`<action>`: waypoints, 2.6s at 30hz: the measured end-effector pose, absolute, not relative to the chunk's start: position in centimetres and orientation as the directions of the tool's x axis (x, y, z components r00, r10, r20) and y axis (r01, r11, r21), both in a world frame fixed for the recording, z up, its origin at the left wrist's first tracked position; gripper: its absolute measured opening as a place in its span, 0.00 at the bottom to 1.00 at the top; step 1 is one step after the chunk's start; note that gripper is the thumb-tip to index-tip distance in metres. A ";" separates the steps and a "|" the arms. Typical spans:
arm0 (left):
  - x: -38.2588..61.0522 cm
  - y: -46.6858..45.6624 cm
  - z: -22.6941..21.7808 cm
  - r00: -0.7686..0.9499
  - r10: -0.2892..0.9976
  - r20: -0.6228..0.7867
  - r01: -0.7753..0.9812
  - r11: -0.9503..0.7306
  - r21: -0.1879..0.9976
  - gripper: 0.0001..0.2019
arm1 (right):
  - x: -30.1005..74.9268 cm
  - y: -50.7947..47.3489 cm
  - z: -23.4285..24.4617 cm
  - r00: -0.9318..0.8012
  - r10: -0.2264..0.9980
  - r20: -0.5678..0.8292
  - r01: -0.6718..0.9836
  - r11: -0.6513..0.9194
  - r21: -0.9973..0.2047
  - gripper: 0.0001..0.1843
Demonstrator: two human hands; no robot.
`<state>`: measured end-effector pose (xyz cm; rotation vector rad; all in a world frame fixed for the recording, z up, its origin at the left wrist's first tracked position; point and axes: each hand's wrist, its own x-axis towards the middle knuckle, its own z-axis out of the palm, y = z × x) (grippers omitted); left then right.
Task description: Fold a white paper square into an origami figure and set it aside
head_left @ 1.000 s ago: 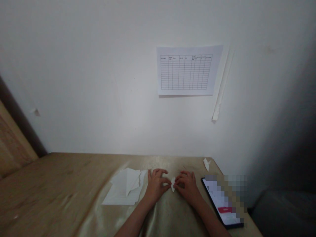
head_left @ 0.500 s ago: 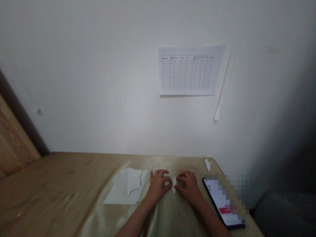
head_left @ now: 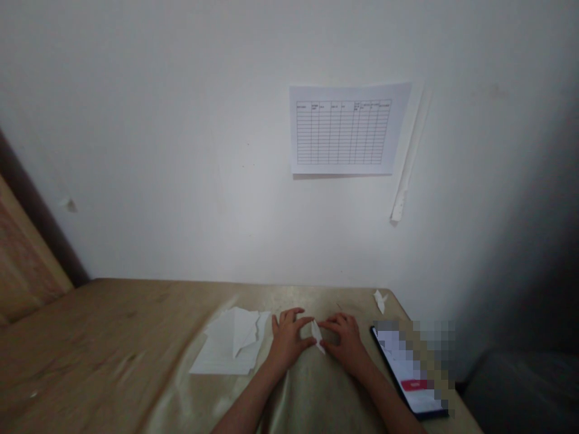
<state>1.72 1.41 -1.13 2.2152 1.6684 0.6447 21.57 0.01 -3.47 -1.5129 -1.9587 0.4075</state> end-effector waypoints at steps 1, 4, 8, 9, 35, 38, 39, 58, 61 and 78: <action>1.7 1.4 -1.1 0.228 0.957 0.179 0.825 -0.288 0.487 0.21 | 21.6 0.0 -3.4 -0.149 0.946 0.287 0.748 0.298 -0.594 0.23; 1.7 1.3 -1.0 0.223 0.954 0.199 0.816 -0.295 0.497 0.19 | 21.6 -0.1 -3.5 -0.159 0.943 0.293 0.698 0.317 -0.642 0.22; 1.8 1.2 -1.0 0.230 0.944 0.235 0.808 -0.320 0.494 0.20 | 21.5 -0.1 -3.8 -0.155 0.942 0.299 0.601 0.330 -0.728 0.23; 1.8 1.2 -1.0 0.230 0.943 0.242 0.809 -0.323 0.490 0.20 | 21.5 -0.1 -3.8 -0.159 0.940 0.303 0.586 0.337 -0.737 0.24; 1.5 1.2 -1.2 0.178 0.949 0.261 0.844 -0.284 0.455 0.20 | 21.7 0.5 -3.7 -0.134 0.948 0.289 0.760 0.286 -0.583 0.06; 1.5 1.2 -1.2 0.187 0.949 0.256 0.844 -0.288 0.452 0.15 | 21.7 0.2 -3.4 -0.139 0.947 0.288 0.753 0.290 -0.591 0.07; 1.5 1.2 -1.2 0.189 0.947 0.260 0.843 -0.292 0.452 0.14 | 21.6 0.1 -3.3 -0.138 0.948 0.286 0.758 0.287 -0.586 0.08; 1.9 0.7 -1.5 0.247 0.944 0.221 0.828 -0.324 0.458 0.11 | 21.0 -0.4 -2.8 -0.155 0.959 0.237 0.779 0.266 -0.568 0.09; 1.9 0.6 -1.5 0.253 0.941 0.226 0.825 -0.332 0.458 0.13 | 21.0 -0.3 -3.1 -0.135 0.959 0.249 0.774 0.258 -0.578 0.10; 2.4 0.9 -1.8 0.233 0.956 0.176 0.817 -0.290 0.498 0.12 | 21.0 0.3 -4.0 -0.021 0.971 0.239 0.833 0.149 -0.532 0.14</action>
